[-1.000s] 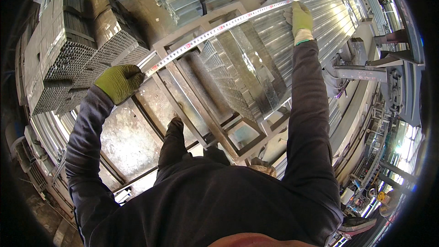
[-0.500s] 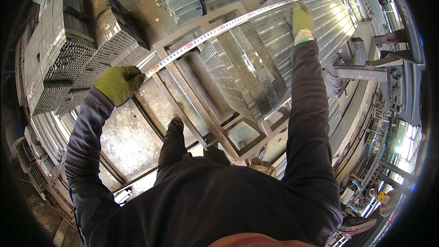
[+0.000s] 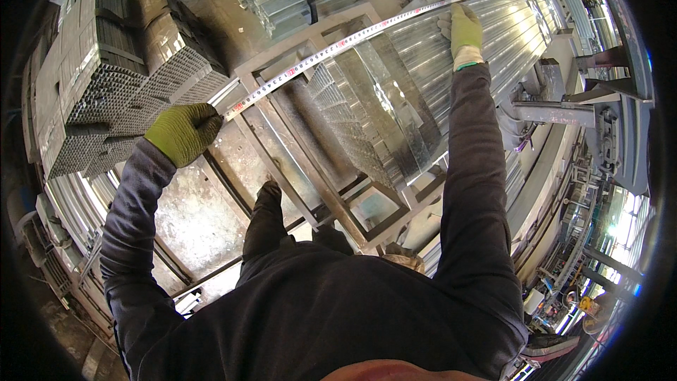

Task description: The person repeatedly measures a large corrugated metal sheet with a tape measure, repositioning it multiple times on a metal frame. They also briefly operate a nearby control panel with buttons.

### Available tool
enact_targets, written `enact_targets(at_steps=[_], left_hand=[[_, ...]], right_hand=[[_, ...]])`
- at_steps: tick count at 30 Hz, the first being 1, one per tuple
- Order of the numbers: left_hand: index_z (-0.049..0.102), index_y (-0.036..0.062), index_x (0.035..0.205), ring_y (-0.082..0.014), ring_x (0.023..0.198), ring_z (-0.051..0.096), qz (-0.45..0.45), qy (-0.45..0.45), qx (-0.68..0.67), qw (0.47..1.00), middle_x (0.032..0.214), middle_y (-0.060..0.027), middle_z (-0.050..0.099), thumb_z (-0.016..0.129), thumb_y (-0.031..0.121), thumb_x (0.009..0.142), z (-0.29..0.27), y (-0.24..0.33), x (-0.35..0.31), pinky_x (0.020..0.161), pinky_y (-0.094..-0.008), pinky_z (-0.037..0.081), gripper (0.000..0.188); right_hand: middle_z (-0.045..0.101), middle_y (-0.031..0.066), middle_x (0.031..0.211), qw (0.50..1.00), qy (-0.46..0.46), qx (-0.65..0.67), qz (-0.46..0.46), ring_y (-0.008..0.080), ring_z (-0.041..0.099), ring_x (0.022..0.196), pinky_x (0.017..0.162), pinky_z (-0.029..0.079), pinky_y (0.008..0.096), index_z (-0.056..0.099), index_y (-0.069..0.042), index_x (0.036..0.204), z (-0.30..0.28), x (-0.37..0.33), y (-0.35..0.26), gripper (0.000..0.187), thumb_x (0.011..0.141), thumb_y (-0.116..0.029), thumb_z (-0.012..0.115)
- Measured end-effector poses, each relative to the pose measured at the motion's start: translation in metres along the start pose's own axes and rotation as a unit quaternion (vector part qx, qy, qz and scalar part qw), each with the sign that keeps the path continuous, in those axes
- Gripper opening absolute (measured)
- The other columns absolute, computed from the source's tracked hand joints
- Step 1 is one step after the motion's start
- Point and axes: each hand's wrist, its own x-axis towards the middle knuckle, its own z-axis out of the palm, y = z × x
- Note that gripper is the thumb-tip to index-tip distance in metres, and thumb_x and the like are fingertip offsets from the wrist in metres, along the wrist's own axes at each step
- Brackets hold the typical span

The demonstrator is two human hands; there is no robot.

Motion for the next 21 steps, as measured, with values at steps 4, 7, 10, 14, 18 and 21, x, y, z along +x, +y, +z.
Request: enact_targets(at_steps=[4, 7, 10, 14, 18, 21], left_hand=[[0.072, 0.0012, 0.109, -0.0318, 0.08, 0.073, 0.011, 0.019, -0.021, 1.0, 0.091, -0.021, 0.073, 0.065, 0.025, 0.094, 0.0019, -0.0018, 0.0003, 0.075, -0.0382, 0.057, 0.029], [0.072, 0.0013, 0.11, -0.0316, 0.08, 0.073, 0.007, 0.015, -0.03, 0.999, 0.091, -0.0209, 0.073, 0.065, 0.025, 0.095, 0.0022, -0.0029, 0.0001, 0.076, -0.0381, 0.057, 0.029], [0.072, 0.0013, 0.11, -0.0315, 0.08, 0.073, 0.008, 0.011, -0.024, 1.0, 0.091, -0.021, 0.073, 0.064, 0.025, 0.095, 0.0015, -0.0032, 0.0005, 0.076, -0.038, 0.057, 0.029], [0.072, 0.0012, 0.11, -0.032, 0.081, 0.073, 0.002, 0.006, 0.007, 1.0, 0.091, -0.021, 0.073, 0.063, 0.025, 0.095, 0.001, -0.0032, 0.0014, 0.076, -0.0379, 0.057, 0.029], [0.072, 0.0013, 0.111, -0.032, 0.081, 0.073, 0.016, 0.013, -0.012, 1.0, 0.091, -0.0208, 0.073, 0.063, 0.025, 0.096, 0.0019, -0.0039, 0.0014, 0.076, -0.038, 0.057, 0.03], [0.072, 0.0012, 0.111, -0.0315, 0.08, 0.073, 0.027, 0.017, -0.013, 0.999, 0.091, -0.0206, 0.073, 0.063, 0.025, 0.096, 0.0024, -0.0048, 0.0014, 0.076, -0.0377, 0.057, 0.029]], right_hand=[[0.071, 0.0107, 0.083, 1.0, -0.001, -0.005, -0.003, 0.0145, 0.066, 0.062, 0.051, 0.052, 0.0234, 0.061, -0.002, 0.117, -0.0005, 0.0005, 0.0009, 0.028, 0.1, -0.023, 0.064], [0.071, 0.0102, 0.083, 1.0, -0.004, -0.002, -0.002, 0.0141, 0.066, 0.061, 0.051, 0.052, 0.0233, 0.061, -0.003, 0.117, -0.0002, -0.0001, 0.0008, 0.027, 0.099, -0.023, 0.064], [0.071, 0.0099, 0.082, 1.0, -0.004, 0.002, -0.001, 0.0138, 0.066, 0.062, 0.051, 0.052, 0.0232, 0.061, -0.003, 0.116, 0.0003, -0.0008, 0.0004, 0.027, 0.099, -0.023, 0.064], [0.071, 0.0103, 0.083, 1.0, 0.002, 0.001, 0.0, 0.0137, 0.066, 0.062, 0.051, 0.051, 0.0232, 0.061, -0.001, 0.116, 0.001, -0.0016, -0.0002, 0.027, 0.099, -0.022, 0.065], [0.07, 0.0108, 0.083, 1.0, 0.007, 0.008, -0.004, 0.0138, 0.065, 0.061, 0.05, 0.05, 0.023, 0.061, 0.0, 0.117, 0.0017, -0.0013, -0.0003, 0.028, 0.099, -0.022, 0.064], [0.07, 0.0109, 0.084, 1.0, 0.01, 0.004, -0.003, 0.0139, 0.065, 0.062, 0.05, 0.05, 0.023, 0.062, 0.0, 0.117, 0.0018, -0.0009, 0.0003, 0.029, 0.098, -0.022, 0.064]])
